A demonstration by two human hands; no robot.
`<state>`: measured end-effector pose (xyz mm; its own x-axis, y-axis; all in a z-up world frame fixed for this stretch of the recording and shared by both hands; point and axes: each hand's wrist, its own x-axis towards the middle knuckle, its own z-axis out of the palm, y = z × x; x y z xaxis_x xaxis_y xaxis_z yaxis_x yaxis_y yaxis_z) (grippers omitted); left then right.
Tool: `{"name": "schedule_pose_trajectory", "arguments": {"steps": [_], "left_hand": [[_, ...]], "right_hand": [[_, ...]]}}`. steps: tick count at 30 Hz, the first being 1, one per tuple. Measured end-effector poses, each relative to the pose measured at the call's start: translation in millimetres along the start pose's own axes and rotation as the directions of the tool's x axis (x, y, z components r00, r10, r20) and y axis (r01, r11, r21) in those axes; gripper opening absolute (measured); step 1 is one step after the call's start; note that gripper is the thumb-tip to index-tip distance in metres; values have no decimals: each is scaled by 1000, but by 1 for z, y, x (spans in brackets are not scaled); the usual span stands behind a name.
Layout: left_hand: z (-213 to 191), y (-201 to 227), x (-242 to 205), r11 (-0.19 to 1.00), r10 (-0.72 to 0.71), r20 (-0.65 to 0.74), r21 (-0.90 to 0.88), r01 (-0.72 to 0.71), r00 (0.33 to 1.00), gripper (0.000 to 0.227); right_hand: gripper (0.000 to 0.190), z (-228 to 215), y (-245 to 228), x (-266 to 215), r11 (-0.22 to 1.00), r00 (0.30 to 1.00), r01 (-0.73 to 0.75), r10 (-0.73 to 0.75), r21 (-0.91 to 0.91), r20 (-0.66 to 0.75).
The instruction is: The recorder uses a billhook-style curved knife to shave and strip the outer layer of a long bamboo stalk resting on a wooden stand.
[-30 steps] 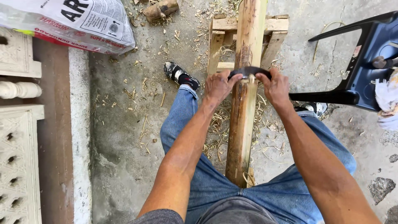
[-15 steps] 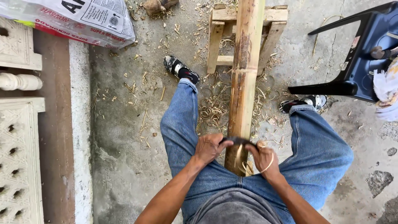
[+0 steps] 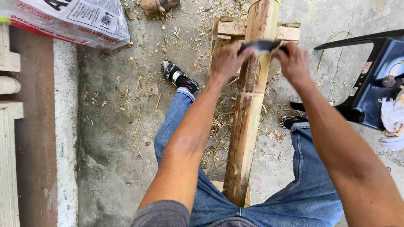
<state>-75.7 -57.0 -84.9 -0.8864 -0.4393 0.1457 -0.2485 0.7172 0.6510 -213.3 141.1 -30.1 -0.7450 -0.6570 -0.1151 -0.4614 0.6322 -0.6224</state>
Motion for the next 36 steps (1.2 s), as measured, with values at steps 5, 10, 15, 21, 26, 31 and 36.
{"name": "schedule_pose_trajectory", "arguments": {"steps": [5,10,15,21,26,31,36], "left_hand": [[13,-7,19,997,-72,29,9,72,997,58],[-2,1,-25,999,-28,-10,24,28,1000,58],[-23,30,-90,998,-70,63,6,70,996,59],[-43,61,-150,987,-159,94,9,159,983,61],[-43,70,-244,994,-99,102,-23,102,990,61],[-47,76,-365,990,-130,300,-19,142,945,56],[-69,84,-354,977,23,358,-208,55,934,57]], "right_hand": [[29,9,11,17,997,995,-77,78,16,-54],[28,11,-14,-39,999,991,7,-1,40,-136],[31,4,-37,-104,980,981,-195,196,47,-1],[39,23,-18,-160,998,993,58,-57,-1,-105],[40,34,-31,-250,998,998,-55,55,-4,-14],[34,60,-23,-381,982,977,-174,163,71,137],[37,80,28,-407,928,858,-341,243,148,452]]}}
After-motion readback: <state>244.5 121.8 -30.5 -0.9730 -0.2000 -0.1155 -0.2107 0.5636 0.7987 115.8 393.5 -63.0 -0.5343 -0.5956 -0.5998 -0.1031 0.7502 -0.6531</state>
